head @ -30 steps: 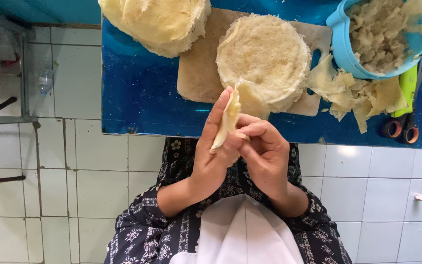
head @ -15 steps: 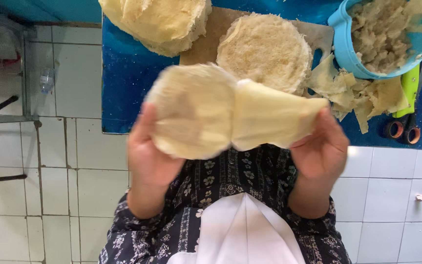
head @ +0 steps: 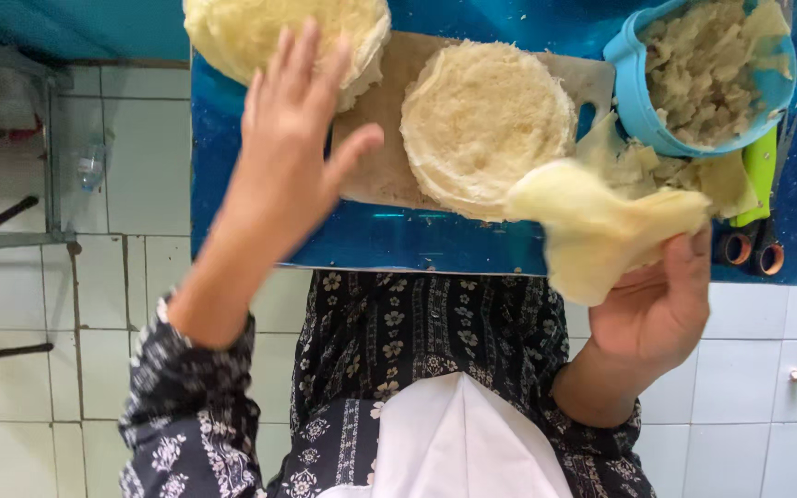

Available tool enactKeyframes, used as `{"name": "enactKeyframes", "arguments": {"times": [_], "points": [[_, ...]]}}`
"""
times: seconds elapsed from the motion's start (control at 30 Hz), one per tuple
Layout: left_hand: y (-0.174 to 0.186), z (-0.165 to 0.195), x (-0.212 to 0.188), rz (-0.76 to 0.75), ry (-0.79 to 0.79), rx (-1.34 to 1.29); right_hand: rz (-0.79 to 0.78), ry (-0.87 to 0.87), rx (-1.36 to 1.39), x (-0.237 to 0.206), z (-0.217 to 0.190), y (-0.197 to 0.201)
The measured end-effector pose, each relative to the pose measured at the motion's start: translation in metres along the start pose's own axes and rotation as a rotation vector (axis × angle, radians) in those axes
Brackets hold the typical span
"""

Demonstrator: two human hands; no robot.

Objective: The person peels thin, crispy outer layers off large round crackers by hand, tearing the sheets free and placing the removed pieces into a blue container on the table, repeating the process on successive crackers.

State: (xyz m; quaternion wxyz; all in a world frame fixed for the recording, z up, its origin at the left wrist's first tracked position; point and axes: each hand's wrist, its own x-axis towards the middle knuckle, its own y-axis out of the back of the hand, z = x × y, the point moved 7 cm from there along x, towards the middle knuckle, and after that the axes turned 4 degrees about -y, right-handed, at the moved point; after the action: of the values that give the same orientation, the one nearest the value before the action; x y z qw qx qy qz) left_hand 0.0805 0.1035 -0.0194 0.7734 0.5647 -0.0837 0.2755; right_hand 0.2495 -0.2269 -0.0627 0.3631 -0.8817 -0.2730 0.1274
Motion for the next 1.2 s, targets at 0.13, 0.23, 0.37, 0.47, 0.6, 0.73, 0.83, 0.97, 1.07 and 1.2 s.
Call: {"name": "enactKeyframes", "arguments": {"times": [0.13, 0.23, 0.37, 0.47, 0.6, 0.73, 0.83, 0.97, 1.07, 1.2], "points": [[0.001, 0.057, -0.054, 0.012, 0.084, -0.593, -0.189, -0.053, -0.026, -0.016, 0.023, -0.019], [-0.032, 0.076, -0.076, -0.047, 0.212, -1.412, -0.372, -0.233, 0.012, -0.026, 0.050, -0.046], [-0.077, 0.078, -0.104, -0.217, 0.664, -2.026, -0.297, -0.310, -0.253, -0.020, 0.065, -0.062], [-0.079, 0.066, -0.111, -0.067, 0.659, -1.757, -0.187, -0.211, -0.402, -0.006, 0.062, -0.064], [-0.072, 0.064, -0.112, 0.019, 0.618, -1.611, -0.136, -0.120, -0.574, 0.000, 0.062, -0.061], [-0.068, 0.062, -0.110, 0.030, 0.636, -1.589, -0.136, -0.082, -0.632, 0.001, 0.059, -0.060], [-0.063, 0.063, -0.107, 0.022, 0.620, -1.552, -0.095, -0.121, -0.611, 0.002, 0.059, -0.062], [-0.045, 0.059, -0.105, 0.076, 0.599, -1.283, -0.108, -0.112, -0.776, 0.003, 0.058, -0.084], [-0.015, 0.050, -0.111, 0.102, 0.562, -1.056, -0.320, 0.182, -1.208, 0.012, 0.054, -0.130], [0.026, 0.029, -0.121, 0.159, 0.586, -0.795, -0.742, 0.641, -1.473, 0.056, 0.075, -0.200]]}}
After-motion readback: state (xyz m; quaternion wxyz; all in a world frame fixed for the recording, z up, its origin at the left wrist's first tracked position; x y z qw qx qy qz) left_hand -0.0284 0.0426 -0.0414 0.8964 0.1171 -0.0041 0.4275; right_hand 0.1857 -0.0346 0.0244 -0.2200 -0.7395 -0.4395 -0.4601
